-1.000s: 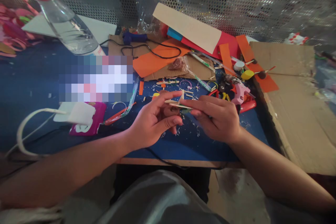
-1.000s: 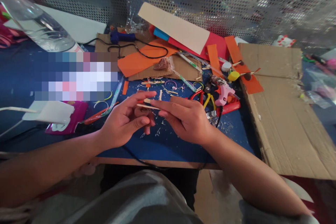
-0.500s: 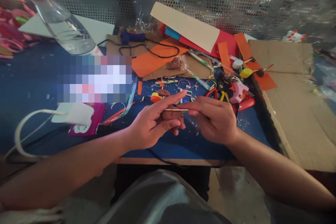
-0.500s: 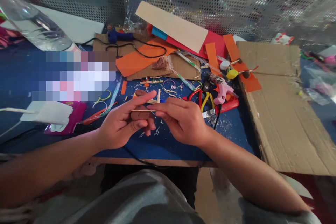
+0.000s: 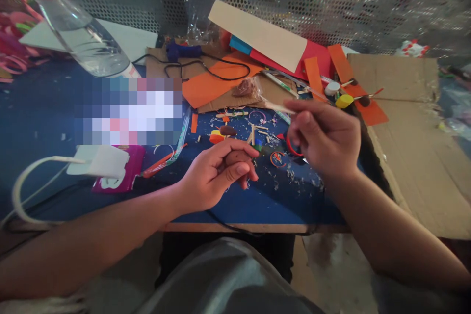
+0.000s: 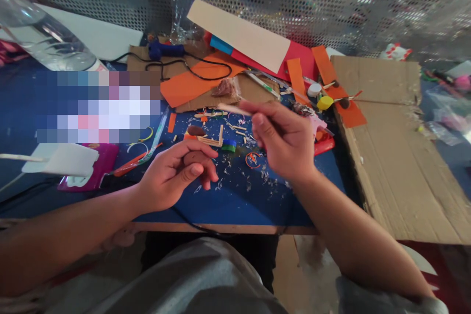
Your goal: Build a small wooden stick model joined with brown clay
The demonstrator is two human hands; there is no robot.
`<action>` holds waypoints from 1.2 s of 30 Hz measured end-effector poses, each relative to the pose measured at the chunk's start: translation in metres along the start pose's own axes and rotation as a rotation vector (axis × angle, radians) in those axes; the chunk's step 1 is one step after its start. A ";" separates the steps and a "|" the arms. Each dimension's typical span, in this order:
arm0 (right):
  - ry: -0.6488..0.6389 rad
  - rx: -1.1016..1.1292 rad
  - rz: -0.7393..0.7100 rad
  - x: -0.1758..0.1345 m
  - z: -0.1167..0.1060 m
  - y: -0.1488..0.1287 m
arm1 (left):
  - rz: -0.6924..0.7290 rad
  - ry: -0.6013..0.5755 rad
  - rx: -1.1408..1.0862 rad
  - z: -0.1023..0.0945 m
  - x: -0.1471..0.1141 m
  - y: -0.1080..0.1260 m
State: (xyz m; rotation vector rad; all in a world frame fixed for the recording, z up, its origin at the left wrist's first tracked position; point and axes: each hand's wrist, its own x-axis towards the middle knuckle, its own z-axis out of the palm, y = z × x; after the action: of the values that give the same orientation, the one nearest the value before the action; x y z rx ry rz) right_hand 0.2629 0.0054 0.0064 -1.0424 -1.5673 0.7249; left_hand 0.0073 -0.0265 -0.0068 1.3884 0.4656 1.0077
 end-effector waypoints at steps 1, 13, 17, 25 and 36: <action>0.046 -0.094 -0.022 0.008 -0.007 0.007 | -0.010 -0.003 0.000 0.000 0.000 0.000; -0.167 -0.864 -0.204 0.033 -0.022 0.053 | -0.139 -0.025 0.090 0.000 -0.001 0.003; -0.064 -0.662 -0.428 0.021 -0.012 0.014 | -0.156 -0.052 -0.042 0.000 0.000 -0.004; -0.401 -0.590 -0.811 -0.013 0.025 -0.015 | -0.147 -0.365 -0.128 -0.007 -0.006 -0.001; -0.256 -0.209 -0.792 -0.009 0.022 -0.020 | -0.161 -0.553 -0.235 -0.010 -0.013 -0.012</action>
State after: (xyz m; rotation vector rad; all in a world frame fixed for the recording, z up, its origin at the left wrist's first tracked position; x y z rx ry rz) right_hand 0.2373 -0.0102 0.0140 -0.3953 -2.1085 0.1450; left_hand -0.0038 -0.0291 -0.0235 1.3233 0.0419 0.4952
